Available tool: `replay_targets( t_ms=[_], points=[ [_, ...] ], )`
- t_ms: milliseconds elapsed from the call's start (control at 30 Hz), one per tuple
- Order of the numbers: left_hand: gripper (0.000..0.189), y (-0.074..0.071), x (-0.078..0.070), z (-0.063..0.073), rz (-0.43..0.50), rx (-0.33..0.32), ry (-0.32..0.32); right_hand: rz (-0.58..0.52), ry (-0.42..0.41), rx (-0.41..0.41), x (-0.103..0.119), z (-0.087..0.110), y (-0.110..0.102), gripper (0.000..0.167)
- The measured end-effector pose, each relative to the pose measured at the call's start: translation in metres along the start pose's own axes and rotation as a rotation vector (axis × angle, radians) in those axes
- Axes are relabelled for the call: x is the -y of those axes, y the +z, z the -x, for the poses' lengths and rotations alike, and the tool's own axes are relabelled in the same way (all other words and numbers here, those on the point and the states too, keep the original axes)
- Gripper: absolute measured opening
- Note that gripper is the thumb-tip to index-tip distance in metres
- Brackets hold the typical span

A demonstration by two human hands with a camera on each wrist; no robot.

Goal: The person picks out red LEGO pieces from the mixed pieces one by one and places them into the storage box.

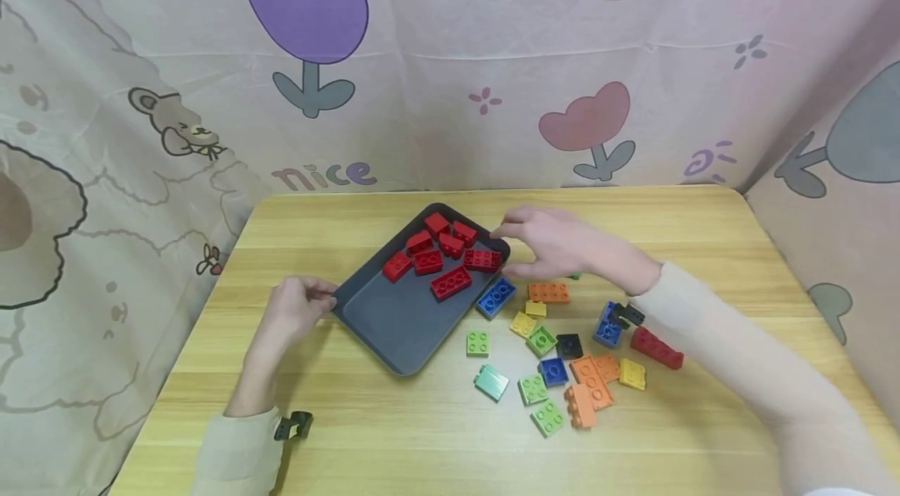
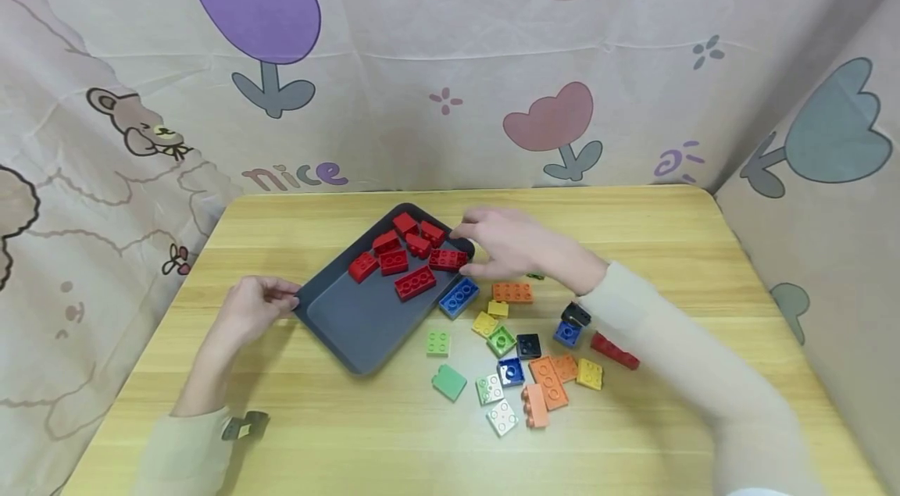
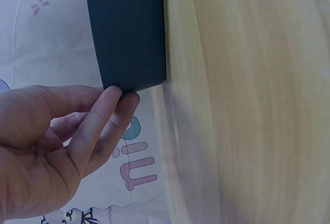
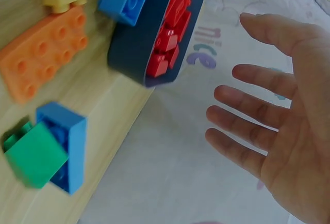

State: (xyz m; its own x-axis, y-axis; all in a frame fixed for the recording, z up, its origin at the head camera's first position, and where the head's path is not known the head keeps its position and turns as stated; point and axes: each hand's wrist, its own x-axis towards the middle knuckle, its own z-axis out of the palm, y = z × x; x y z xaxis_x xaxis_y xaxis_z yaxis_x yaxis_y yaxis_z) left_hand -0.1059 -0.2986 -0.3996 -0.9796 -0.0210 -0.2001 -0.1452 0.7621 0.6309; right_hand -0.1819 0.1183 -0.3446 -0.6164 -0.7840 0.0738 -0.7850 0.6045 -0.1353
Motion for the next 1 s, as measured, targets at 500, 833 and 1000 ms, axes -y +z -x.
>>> replay_targets(
  t_ms=[500, 833, 1000],
  points=[
    [0.021, 0.001, 0.001, -0.001, 0.008, -0.001, 0.003, 0.012, 0.124, -0.027, -0.027, 0.056, 0.002, 0.06],
    [0.022, 0.0, 0.001, -0.001, 0.011, 0.009, -0.001, -0.04, 0.277, -0.026, -0.04, 0.091, 0.006, 0.064],
    [0.022, 0.0, 0.001, -0.001, 0.012, 0.011, -0.005, -0.074, 0.335, -0.025, -0.044, 0.108, 0.01, 0.065]
  ],
)
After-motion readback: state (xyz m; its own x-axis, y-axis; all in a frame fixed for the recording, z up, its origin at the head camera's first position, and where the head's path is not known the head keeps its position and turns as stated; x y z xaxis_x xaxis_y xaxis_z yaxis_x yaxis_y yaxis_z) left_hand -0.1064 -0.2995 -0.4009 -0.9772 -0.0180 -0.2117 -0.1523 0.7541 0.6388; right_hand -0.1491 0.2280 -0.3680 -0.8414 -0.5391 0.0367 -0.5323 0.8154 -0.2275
